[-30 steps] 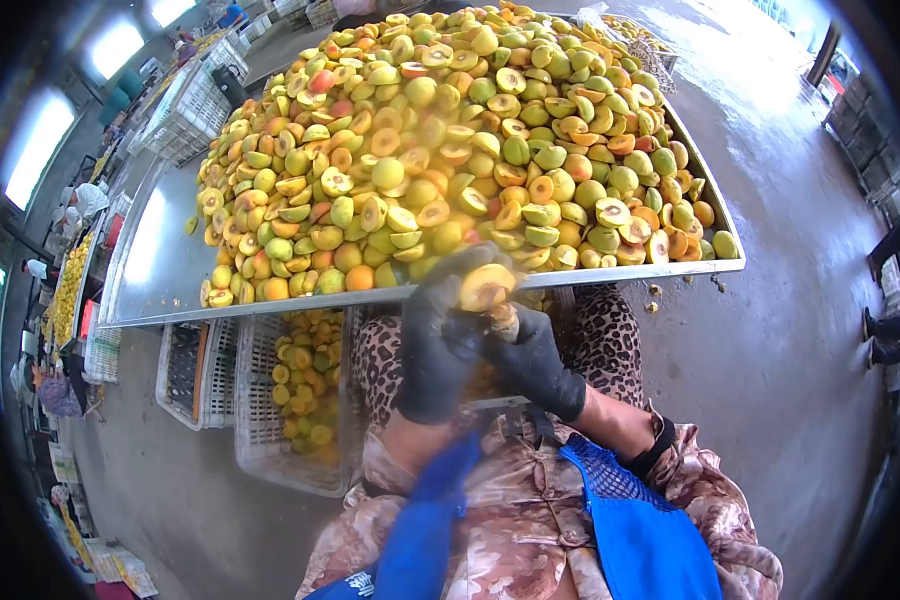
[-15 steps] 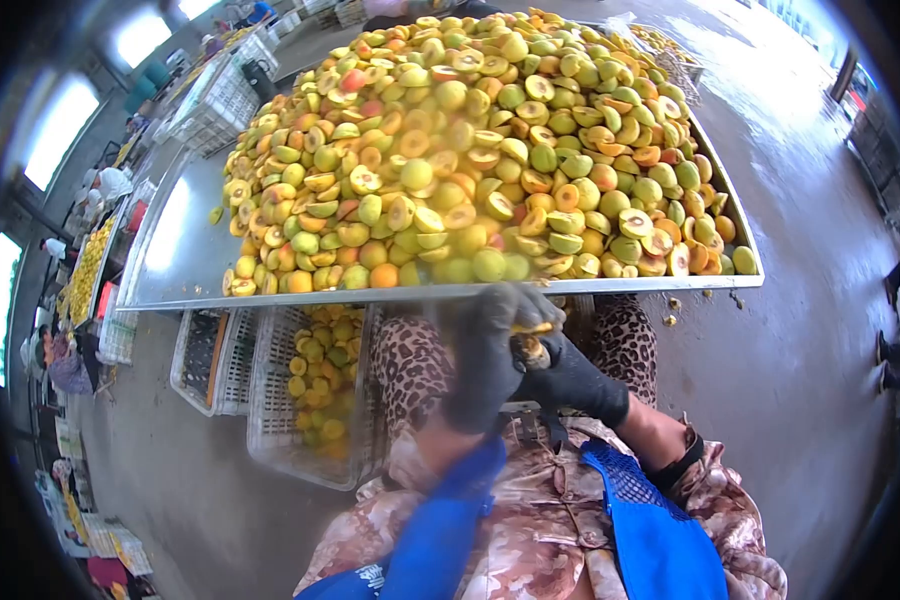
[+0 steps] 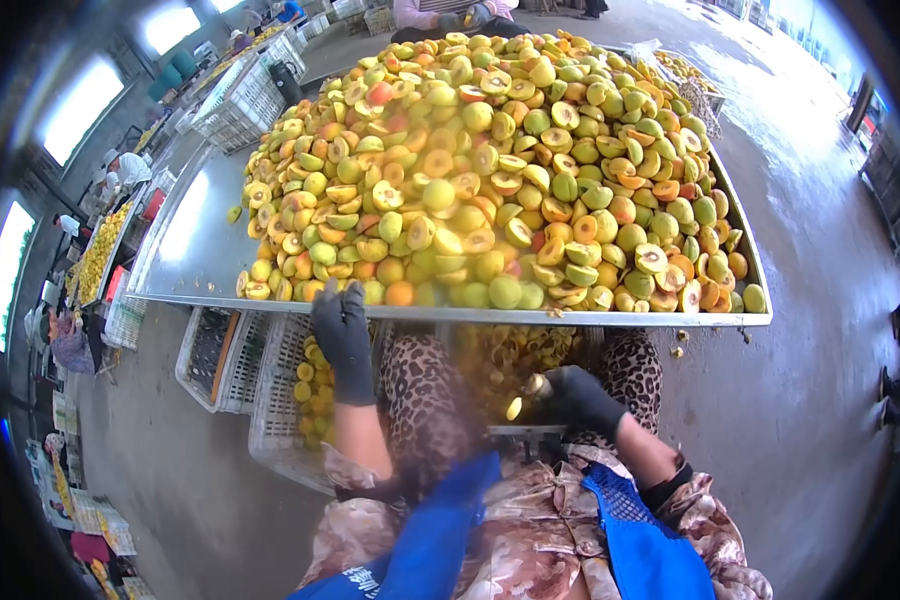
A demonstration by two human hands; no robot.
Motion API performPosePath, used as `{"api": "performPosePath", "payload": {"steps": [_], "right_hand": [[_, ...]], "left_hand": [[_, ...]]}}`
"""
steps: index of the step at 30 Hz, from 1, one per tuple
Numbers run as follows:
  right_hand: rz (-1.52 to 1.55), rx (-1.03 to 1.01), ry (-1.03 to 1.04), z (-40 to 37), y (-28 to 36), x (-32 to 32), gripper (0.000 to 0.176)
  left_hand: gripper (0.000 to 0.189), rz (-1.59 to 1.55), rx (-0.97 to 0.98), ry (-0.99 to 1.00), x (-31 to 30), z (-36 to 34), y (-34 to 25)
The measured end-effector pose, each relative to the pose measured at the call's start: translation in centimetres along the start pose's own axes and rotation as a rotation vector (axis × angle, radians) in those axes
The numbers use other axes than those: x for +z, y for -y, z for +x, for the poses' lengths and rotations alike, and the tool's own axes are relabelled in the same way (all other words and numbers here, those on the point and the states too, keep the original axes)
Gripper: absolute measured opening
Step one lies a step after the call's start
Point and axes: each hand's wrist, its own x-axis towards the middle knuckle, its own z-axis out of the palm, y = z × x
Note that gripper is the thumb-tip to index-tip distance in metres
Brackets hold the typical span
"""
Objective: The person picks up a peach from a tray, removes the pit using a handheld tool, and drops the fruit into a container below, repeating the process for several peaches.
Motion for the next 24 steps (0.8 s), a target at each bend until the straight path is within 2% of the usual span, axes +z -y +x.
{"api": "performPosePath", "payload": {"steps": [1,2,3,4,5,6,7,8,10,12,13,14,15,16,19,22,23,24], "right_hand": [[-0.427,0.018,-0.142,0.2,-0.7,0.3,0.025],[-0.854,0.041,-0.286,0.6,-1.3,0.6,0.026],[-0.447,-0.1,-0.337,1.1,-2.1,0.8,0.028],[-0.291,-0.141,-0.303,1.0,-1.4,1.2,0.029],[-0.136,-0.179,-0.271,0.9,-0.1,1.5,0.029],[0.017,-0.215,-0.238,0.8,0.8,1.5,0.03],[-0.397,-0.21,-0.32,0.5,1.0,1.2,0.026],[-0.467,-0.191,-0.326,0.0,0.5,1.3,0.025],[-0.63,-0.142,-0.361,-1.7,-1.0,0.4,0.025],[-0.455,-0.235,-0.437,-3.0,0.0,-0.2,0.02],[-0.308,-0.268,-0.483,-3.1,0.9,-0.3,0.019],[-0.155,-0.303,-0.526,-3.1,1.8,-0.2,0.017],[0.03,-0.37,-0.508,-3.0,2.6,-0.3,0.017],[0.002,-0.364,-0.508,-2.4,3.0,-0.3,0.016],[-0.057,-0.396,-0.528,-0.7,3.1,0.5,0.017],[-0.18,-0.397,-0.574,-1.1,3.5,1.2,0.018],[-0.16,-0.414,-0.575,-1.5,3.4,1.1,0.018],[-0.141,-0.427,-0.578,-2.0,3.2,0.8,0.018]], "left_hand": [[0.031,0.185,0.147,-0.04,0.3,1.0,1.3],[0.031,-0.017,0.135,-0.008,2.0,1.7,-0.8],[0.031,-0.219,0.113,0.022,4.0,2.1,-3.0],[0.027,-0.234,0.159,0.117,6.2,2.5,-5.1],[0.027,-0.189,0.291,0.145,9.3,2.9,-4.6],[0.033,0.049,0.352,0.152,11.7,3.1,-5.2],[0.041,0.318,0.379,0.214,13.7,3.2,-5.5],[0.046,0.608,0.287,0.334,15.1,3.1,-6.8],[0.043,0.736,0.367,0.316,17.8,2.8,-5.6],[0.041,0.737,0.321,0.38,18.2,3.2,-6.5],[0.025,0.597,0.458,0.191,18.6,3.5,-5.1],[0.025,0.488,0.412,0.324,18.1,4.1,-5.1],[0.024,0.484,0.428,0.36,17.9,4.3,-5.3],[0.023,0.482,0.443,0.394,17.6,4.5,-5.5],[0.035,0.913,0.349,0.454,19.1,5.1,-6.0],[0.034,0.949,0.324,0.492,21.4,4.9,-4.3],[0.036,0.882,0.258,0.514,20.5,5.1,-4.8],[0.038,0.79,0.37,0.455,19.7,5.2,-4.5]]}}
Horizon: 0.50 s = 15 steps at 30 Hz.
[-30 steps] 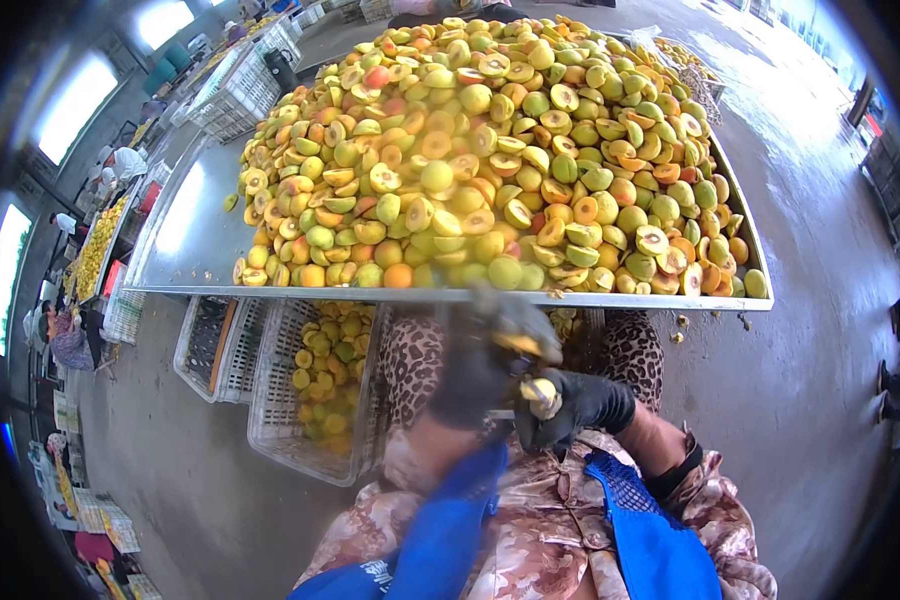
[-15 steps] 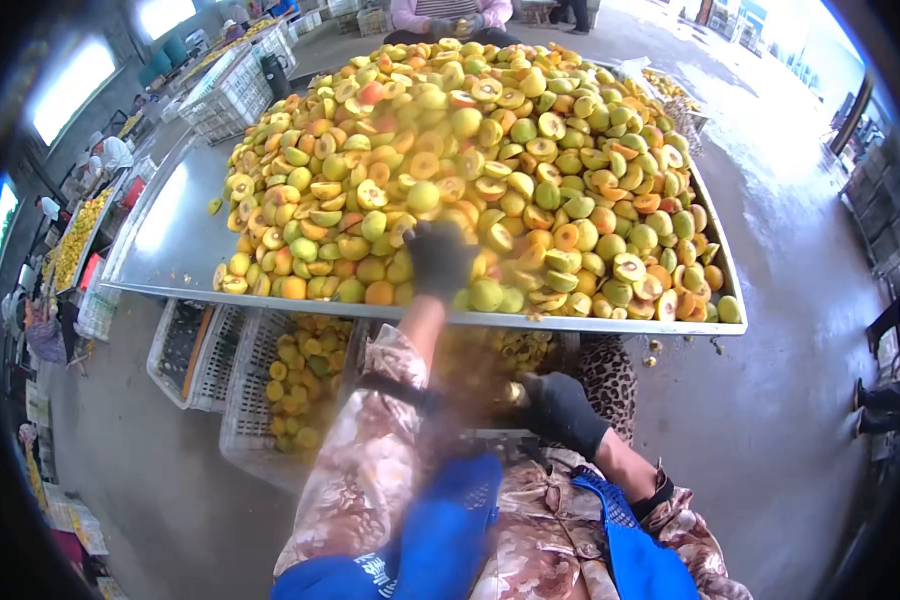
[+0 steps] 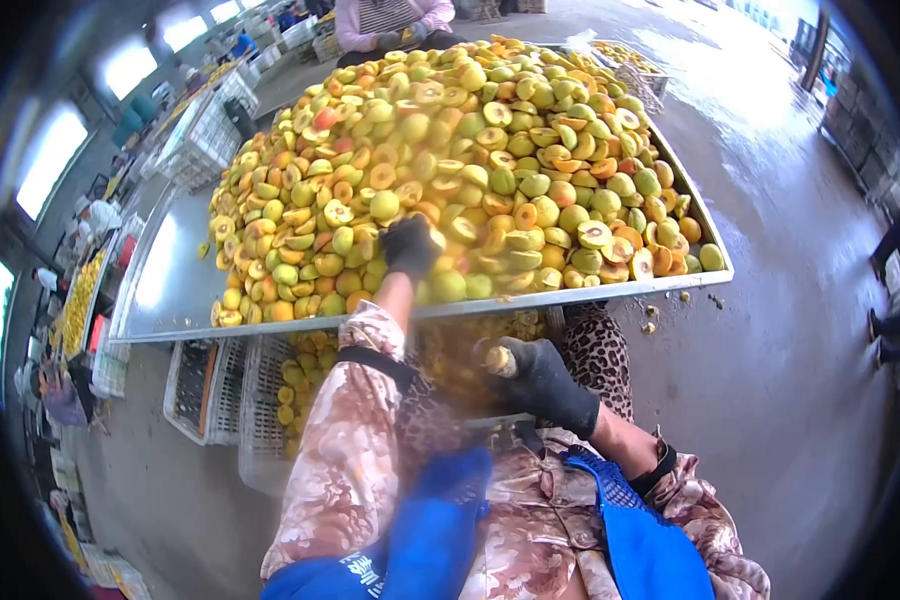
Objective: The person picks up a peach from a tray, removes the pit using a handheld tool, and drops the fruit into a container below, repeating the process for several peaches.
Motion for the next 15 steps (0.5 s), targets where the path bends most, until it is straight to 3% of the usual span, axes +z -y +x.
{"api": "performPosePath", "payload": {"steps": [2,3,6,8,10,14,15], "right_hand": [[0.102,0.05,-0.033,-1.1,0.2,-0.8,0.017],[0.182,0.102,-0.059,-1.5,0.5,-1.3,0.016],[0.392,0.211,-0.112,-1.6,-0.1,-2.0,0.008],[0.383,0.29,-0.087,-1.3,-0.5,-2.0,0.006],[0.395,0.257,-0.134,-0.5,-0.5,-2.0,0.008],[0.379,0.234,-0.213,0.9,-1.6,-0.9,0.016],[0.347,0.236,-0.21,1.3,-1.1,-1.3,0.017]], "left_hand": [[0.023,-0.131,0.099,0.168,-1.2,0.3,0.8],[0.025,-0.211,-0.005,0.155,0.0,1.0,0.9],[0.028,-1.468,-0.112,0.043,-0.5,-0.6,-0.7],[0.031,-2.071,-0.104,0.157,-6.0,-5.7,-5.5],[0.037,-2.233,-0.078,0.307,-8.7,-9.3,-8.7],[0.038,-2.406,-0.285,0.343,-9.7,-13.8,-11.9],[0.041,-2.468,-0.261,0.45,-10.9,-14.8,-12.3]]}}
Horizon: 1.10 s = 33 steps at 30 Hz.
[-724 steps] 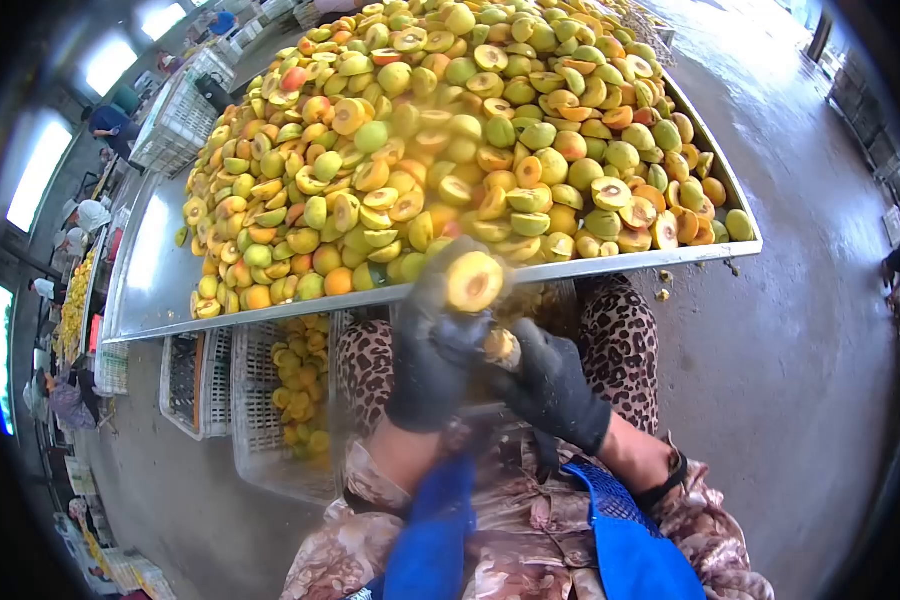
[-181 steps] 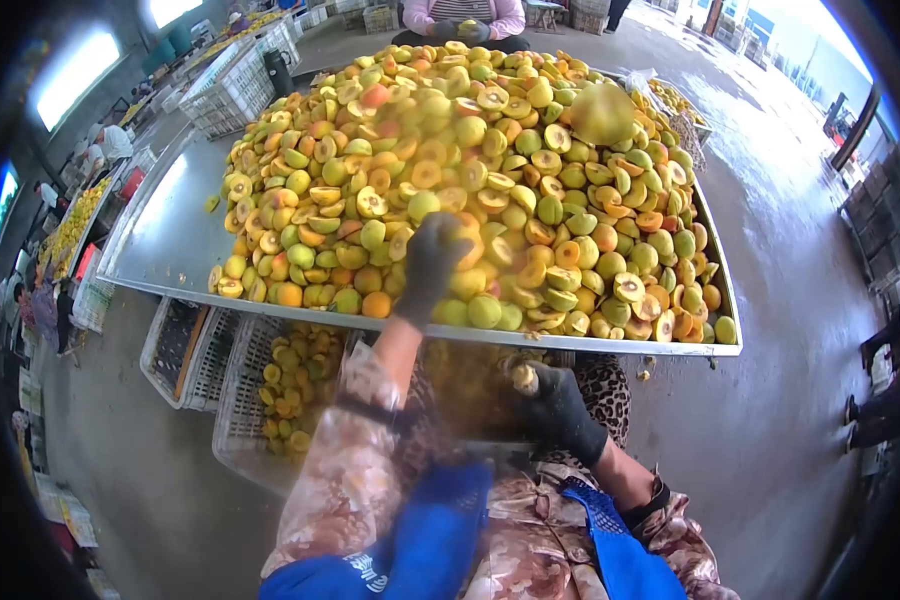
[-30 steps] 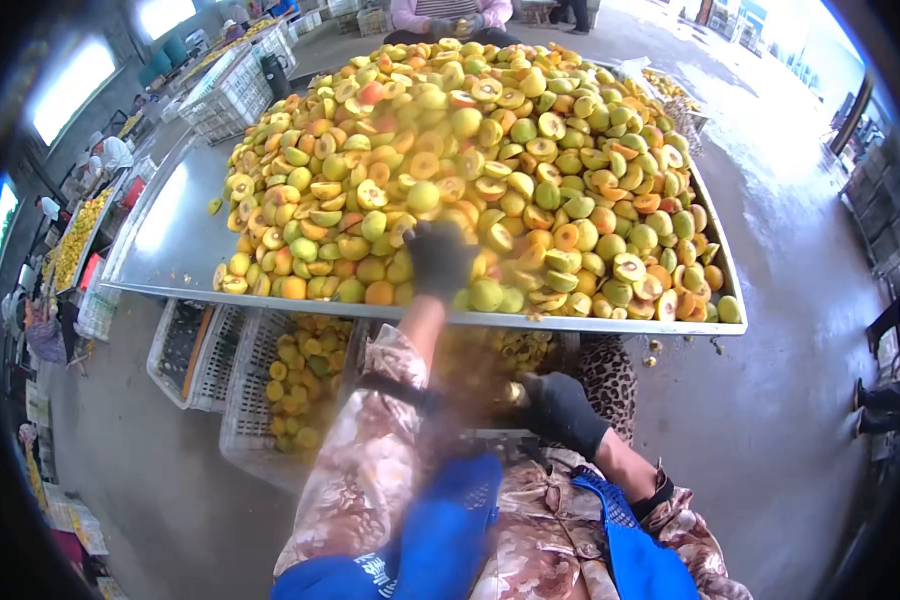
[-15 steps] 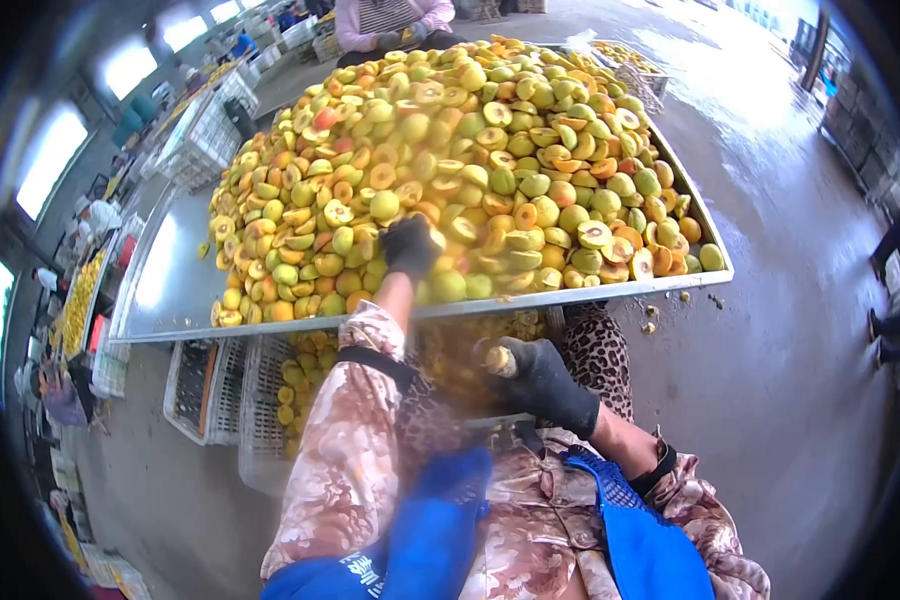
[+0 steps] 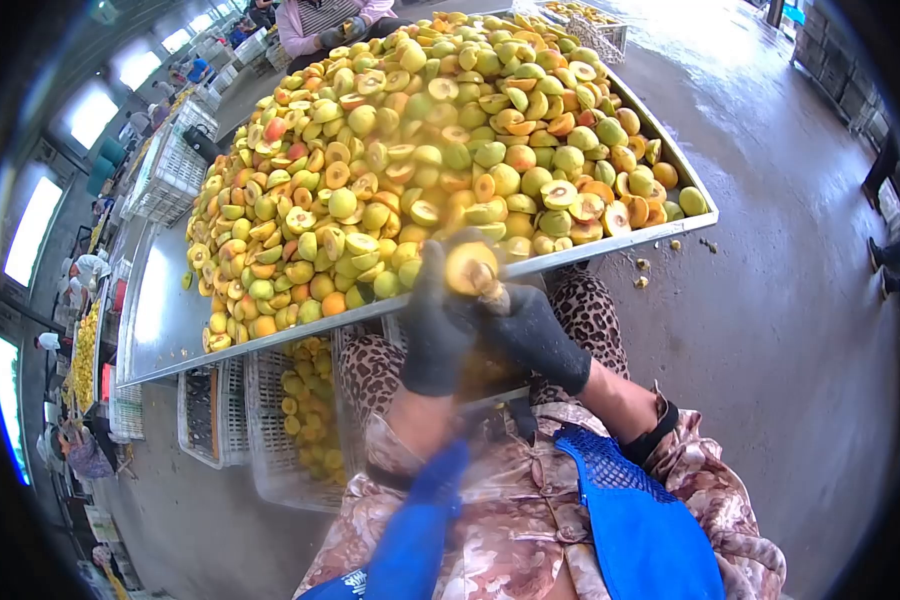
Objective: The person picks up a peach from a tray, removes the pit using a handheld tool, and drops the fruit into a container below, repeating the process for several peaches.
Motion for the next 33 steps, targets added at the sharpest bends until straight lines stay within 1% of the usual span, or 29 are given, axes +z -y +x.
{"api": "performPosePath", "payload": {"steps": [3,4,5,7,10,12,14,16,19,20,22,23,24,25,26,27,29,30,31,32,33], "right_hand": [[0.037,0.006,0.011,-0.4,1.1,-0.3,0.019],[0.056,-0.018,0.008,-0.4,0.8,-0.3,0.019],[0.068,-0.015,0.006,-0.7,0.7,-0.3,0.019],[0.083,0.009,0.005,-1.1,1.1,-0.5,0.019],[0.094,-0.017,0.009,-1.1,1.9,-0.6,0.018],[0.044,-0.113,-0.001,-1.4,2.3,-0.5,0.018],[-0.065,-0.265,-0.018,-1.3,2.8,-0.6,0.026],[-0.038,-0.278,0.011,-1.0,2.8,-0.3,0.016],[-0.045,-0.301,0.039,-0.9,1.7,0.1,0.011],[-0.058,-0.307,0.048,-1.1,0.9,0.2,0.01],[0.07,-0.237,0.08,-2.0,-1.2,0.8,0.011],[0.132,-0.204,0.093,-2.2,-1.2,0.9,0.013],[0.183,-0.088,0.19,-2.7,-1.0,0.4,0.018],[0.24,-0.055,0.228,-3.0,-0.6,0.3,0.021],[0.299,-0.019,0.262,-3.3,-0.1,0.4,0.024],[0.362,0.02,0.295,-3.7,0.0,0.4,0.027],[0.062,-0.44,0.528,-2.3,-2.6,-2.0,0.032],[0.089,-0.385,0.627,-1.3,-3.3,-2.7,0.033],[0.111,-0.325,0.722,-0.4,-4.1,-3.4,0.035],[0.298,0.028,0.782,0.4,-4.5,-3.9,0.036],[0.473,0.387,0.825,0.6,-3.8,-3.9,0.036]], "left_hand": [[0.041,0.462,0.177,0.02,1.0,-0.4,0.4],[0.042,0.819,0.348,0.111,1.7,-0.8,0.2],[0.044,1.153,0.563,0.146,2.6,-1.2,-0.1],[0.044,1.062,0.504,0.093,3.0,-1.6,0.3],[0.045,0.926,0.424,0.026,2.5,-1.9,0.7],[0.046,0.881,0.411,0.002,3.5,-2.5,0.4],[0.047,0.811,0.414,0.003,4.3,-2.7,-0.1],[0.047,0.696,0.397,0.024,4.3,-2.7,-0.4],[0.046,0.78,0.438,0.052,3.5,-2.8,-0.6],[0.046,0.803,0.431,0.025,3.6,-3.0,-0.4],[0.046,0.845,0.427,-0.025,4.0,-3.1,0.2],[0.046,0.839,0.426,-0.06,4.0,-3.0,0.5],[0.045,0.834,0.419,-0.096,3.9,-3.1,0.8],[0.045,0.828,0.405,-0.131,3.9,-3.2,1.1],[0.042,0.839,0.382,-0.121,4.0,-3.4,0.9],[0.042,0.835,0.29,-0.064,3.8,-3.3,0.6],[0.042,0.82,0.1,0.014,2.9,-3.4,0.1],[0.043,0.825,0.095,0.062,2.4,-2.8,0.1],[0.043,0.804,0.139,0.101,2.9,-2.2,-0.2],[0.044,0.781,0.181,0.141,3.4,-1.6,-0.5],[0.046,0.681,0.131,0.214,2.9,-0.7,-1.0]]}}
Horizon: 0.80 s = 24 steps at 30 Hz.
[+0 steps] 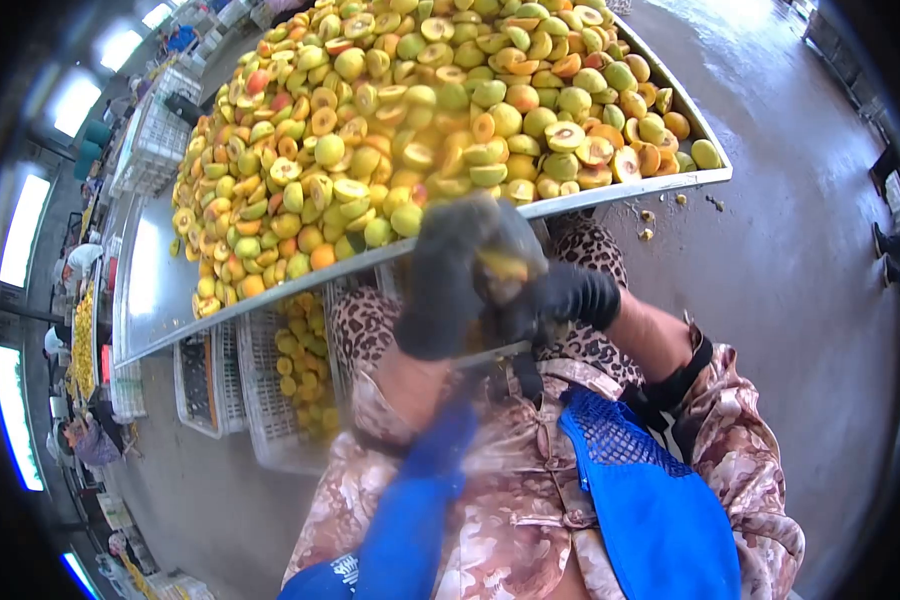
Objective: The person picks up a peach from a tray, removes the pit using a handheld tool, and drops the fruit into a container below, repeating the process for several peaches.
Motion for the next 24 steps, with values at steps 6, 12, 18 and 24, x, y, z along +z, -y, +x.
{"api": "performPosePath", "payload": {"steps": [6,12,18,24], "right_hand": [[-0.657,-0.312,-0.021,0.8,6.2,2.3,0.009],[-1.432,0.101,-0.513,-0.2,-4.2,1.1,0.03],[-1.319,0.216,-0.395,-2.7,-3.1,3.3,0.021],[-1.319,0.004,-0.637,-5.4,-4.9,2.9,0.015]], "left_hand": [[0.048,-0.143,0.102,-0.582,-7.4,-1.1,-2.4],[0.04,0.752,0.314,-1.034,-20.3,-5.0,-2.4],[0.036,0.676,0.018,-0.466,-11.1,5.9,6.5],[0.056,1.653,-0.115,-0.088,-3.3,10.9,9.2]]}}
